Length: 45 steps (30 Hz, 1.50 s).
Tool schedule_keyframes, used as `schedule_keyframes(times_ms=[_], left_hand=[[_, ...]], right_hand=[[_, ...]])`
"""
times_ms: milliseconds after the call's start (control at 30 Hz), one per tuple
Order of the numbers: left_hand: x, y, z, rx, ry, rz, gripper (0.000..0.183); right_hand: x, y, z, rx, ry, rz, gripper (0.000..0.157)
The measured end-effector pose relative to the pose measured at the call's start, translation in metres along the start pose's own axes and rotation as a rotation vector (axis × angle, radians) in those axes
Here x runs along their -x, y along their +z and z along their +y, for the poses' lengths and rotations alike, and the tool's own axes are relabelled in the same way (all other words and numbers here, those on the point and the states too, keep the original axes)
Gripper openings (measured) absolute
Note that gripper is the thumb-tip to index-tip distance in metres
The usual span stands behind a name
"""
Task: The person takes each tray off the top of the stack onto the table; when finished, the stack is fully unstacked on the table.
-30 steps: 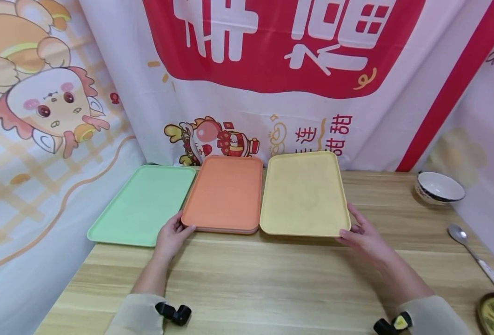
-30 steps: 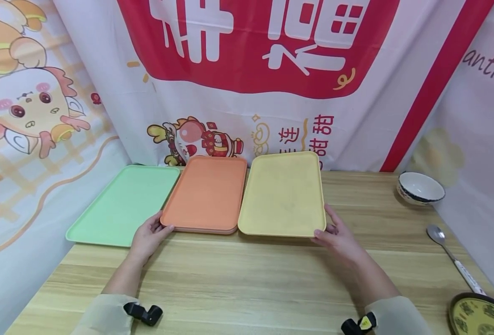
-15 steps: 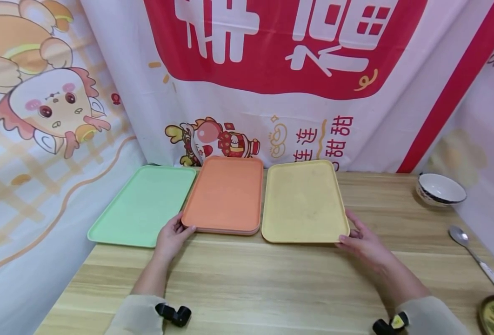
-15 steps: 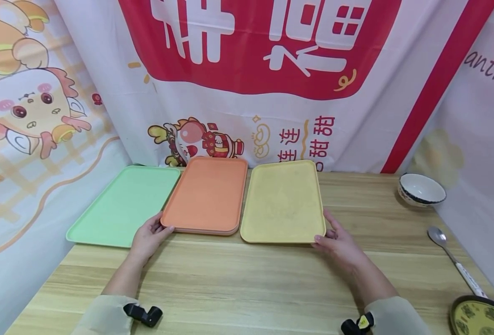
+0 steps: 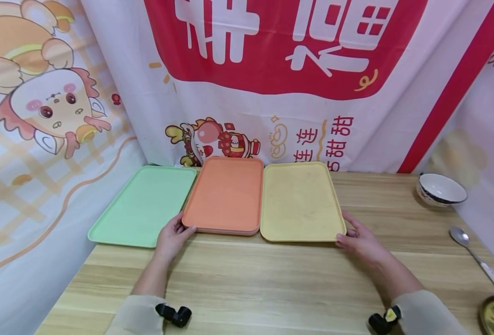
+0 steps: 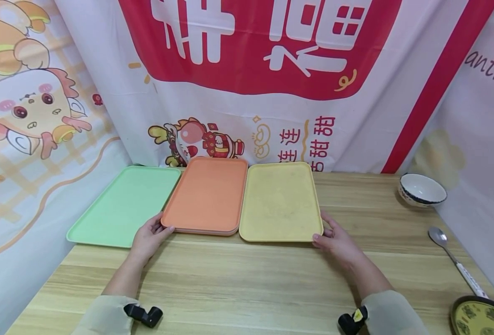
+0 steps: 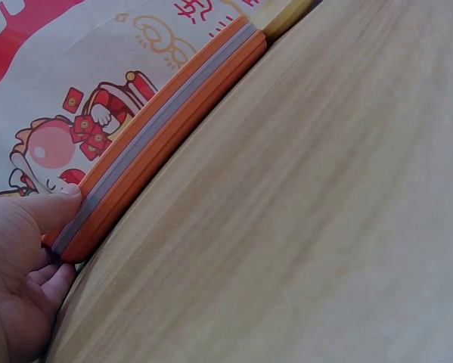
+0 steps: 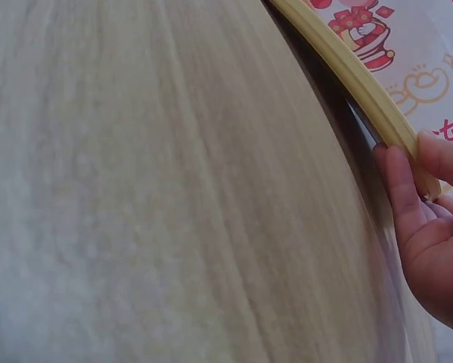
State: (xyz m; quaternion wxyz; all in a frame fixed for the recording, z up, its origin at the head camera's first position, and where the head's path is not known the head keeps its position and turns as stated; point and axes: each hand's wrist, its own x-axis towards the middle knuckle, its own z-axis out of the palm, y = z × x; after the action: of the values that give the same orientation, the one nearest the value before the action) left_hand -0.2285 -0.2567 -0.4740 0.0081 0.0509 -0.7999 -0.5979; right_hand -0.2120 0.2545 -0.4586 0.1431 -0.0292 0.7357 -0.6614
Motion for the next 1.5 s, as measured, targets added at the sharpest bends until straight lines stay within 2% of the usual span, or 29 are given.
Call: schedule_keyframes(times_ms=[100,200,500,633,767,967,1133,1233,1367,1500], left_hand=[[0.0,0.0,0.0,-0.003,0.002,0.003,0.072],[0.001,0.0,0.001,-0.008,0.006,0.009,0.072],[0.001,0.0,-0.001,0.001,0.006,0.014,0.071],[0.001,-0.001,-0.002,0.002,0.003,0.012,0.071],[0.001,-0.001,-0.002,0.0,0.002,0.01,0.071],[0.001,0.0,0.0,-0.004,-0.005,0.009,0.072],[0.001,0.0,0.001,0.0,-0.006,0.007,0.072],[0.001,0.0,0.001,-0.006,-0.004,0.01,0.072],[0.0,0.001,0.0,-0.008,-0.004,0.015,0.071],[0.0,0.001,0.0,-0.01,-0.006,0.018,0.071]], right_hand=[[-0.002,0.0,0.001,0.057,0.024,0.031,0.082],[-0.003,0.001,0.003,0.161,0.025,0.058,0.08],[-0.006,0.003,0.006,0.398,-0.037,0.125,0.071],[-0.006,0.004,0.004,0.511,-0.059,0.127,0.069],[-0.006,0.004,0.001,0.575,-0.086,0.118,0.068],[-0.008,0.006,-0.004,0.614,-0.083,0.118,0.063],[-0.01,0.017,-0.018,0.673,-0.12,0.191,0.067],[-0.016,0.033,-0.025,0.649,-0.168,0.199,0.068],[-0.027,0.062,-0.03,0.555,-0.211,0.137,0.066],[-0.041,0.093,-0.031,0.484,-0.211,0.084,0.065]])
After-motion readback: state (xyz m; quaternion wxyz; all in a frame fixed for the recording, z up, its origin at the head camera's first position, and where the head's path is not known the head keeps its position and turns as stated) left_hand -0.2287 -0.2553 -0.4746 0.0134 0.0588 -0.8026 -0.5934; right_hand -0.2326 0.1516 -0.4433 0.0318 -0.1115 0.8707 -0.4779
